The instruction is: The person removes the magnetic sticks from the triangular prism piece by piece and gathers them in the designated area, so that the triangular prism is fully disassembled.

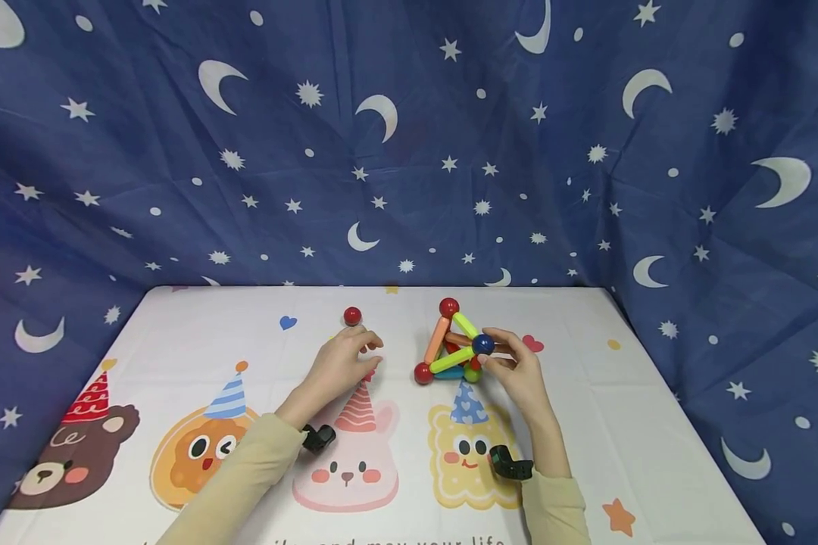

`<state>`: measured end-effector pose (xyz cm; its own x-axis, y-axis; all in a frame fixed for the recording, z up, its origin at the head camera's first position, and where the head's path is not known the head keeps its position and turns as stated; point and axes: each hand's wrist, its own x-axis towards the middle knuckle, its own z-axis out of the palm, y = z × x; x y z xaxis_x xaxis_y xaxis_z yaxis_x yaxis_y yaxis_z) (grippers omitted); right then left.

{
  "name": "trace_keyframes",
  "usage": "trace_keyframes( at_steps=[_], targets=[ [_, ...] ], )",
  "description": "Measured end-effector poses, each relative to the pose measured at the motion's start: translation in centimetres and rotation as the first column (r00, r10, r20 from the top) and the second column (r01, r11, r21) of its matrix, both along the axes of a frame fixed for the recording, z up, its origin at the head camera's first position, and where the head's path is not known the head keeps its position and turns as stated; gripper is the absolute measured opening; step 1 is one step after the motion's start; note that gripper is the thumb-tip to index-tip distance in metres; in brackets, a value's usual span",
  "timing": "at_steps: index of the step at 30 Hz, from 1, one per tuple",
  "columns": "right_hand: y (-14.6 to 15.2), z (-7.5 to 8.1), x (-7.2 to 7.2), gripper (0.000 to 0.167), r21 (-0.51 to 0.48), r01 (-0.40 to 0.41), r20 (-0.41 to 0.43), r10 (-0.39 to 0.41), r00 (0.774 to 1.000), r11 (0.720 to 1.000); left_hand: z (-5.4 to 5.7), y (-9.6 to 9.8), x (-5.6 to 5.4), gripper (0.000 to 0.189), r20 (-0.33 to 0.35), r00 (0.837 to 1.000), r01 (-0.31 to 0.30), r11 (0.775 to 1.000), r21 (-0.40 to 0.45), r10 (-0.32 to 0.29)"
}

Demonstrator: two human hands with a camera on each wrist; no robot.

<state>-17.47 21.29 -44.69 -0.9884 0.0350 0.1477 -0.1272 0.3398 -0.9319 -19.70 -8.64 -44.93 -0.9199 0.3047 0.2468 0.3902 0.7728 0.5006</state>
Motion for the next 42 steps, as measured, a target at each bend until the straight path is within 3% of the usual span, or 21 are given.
trace_keyframes(
  at_steps=[6, 10, 13, 17, 20, 23, 28, 33, 36, 42],
  targets=[
    [-0.1, 0.1, 0.1, 0.041, -0.006, 0.005, 0.002, -0.005, 1.0, 1.0, 0.6, 2.3, -0.6, 0.019, -0.026, 1.0, 0.008, 0.993, 0.117, -0.005],
    [-0.2, 0.2, 0.1, 0.039, 0.008, 0.016, 0.016, -0.016, 1.0, 1.0, 0.6, 3.7, -1.4, 0.018, -0.03, 1.0, -0.001, 0.976, 0.218, 0.008],
    [-0.3, 0.2, -0.2, 0.038, 0.031, 0.023, 0.017, -0.024, 1.0, 0.999, 0.5, 4.7, -2.1, 0.019, 0.011, 1.0, -0.021, 0.946, 0.325, 0.019],
    [-0.6, 0.5, -0.8, 0.036, 0.06, 0.019, 0.012, -0.02, 1.0, 0.998, 0.3, 5.9, -3.1, 0.022, 0.07, 0.998, -0.037, 0.882, 0.469, 0.005],
    [-0.9, 0.8, -1.5, 0.035, 0.08, 0.019, 0.019, -0.02, 1.0, 0.997, 0.1, 6.8, -3.9, 0.026, 0.116, 0.993, -0.034, 0.842, 0.539, -0.034],
    [-1.4, 1.2, -2.2, 0.034, 0.097, 0.018, 0.032, -0.021, 0.999, 0.995, 0.1, 7.7, -4.6, 0.03, 0.153, 0.986, -0.027, 0.822, 0.569, -0.073],
    [-2.4, 1.8, -3.2, 0.036, 0.134, 0.006, 0.056, -0.014, 0.998, 0.991, 0.4, 8.9, -5.5, 0.035, 0.142, 0.979, 0.038, 0.819, 0.572, -0.144],
    [-3.3, 1.9, -4.2, 0.035, 0.162, 0.02, 0.056, -0.03, 0.998, 0.987, 0.7, 9.7, -6.2, 0.037, 0.158, 0.962, 0.097, 0.824, 0.559, -0.221],
    [-3.7, 1.8, -4.6, 0.033, 0.142, 0.044, 0.052, -0.052, 0.997, 0.989, 0.8, 10.0, -6.6, 0.039, 0.188, 0.952, 0.1, 0.825, 0.556, -0.242],
    [-4.2, 1.4, -4.8, 0.03, 0.059, 0.099, 0.064, -0.102, 0.993, 0.993, 0.6, 10.2, -6.9, 0.04, 0.2, 0.947, 0.097, 0.818, 0.567, -0.25]
  ],
)
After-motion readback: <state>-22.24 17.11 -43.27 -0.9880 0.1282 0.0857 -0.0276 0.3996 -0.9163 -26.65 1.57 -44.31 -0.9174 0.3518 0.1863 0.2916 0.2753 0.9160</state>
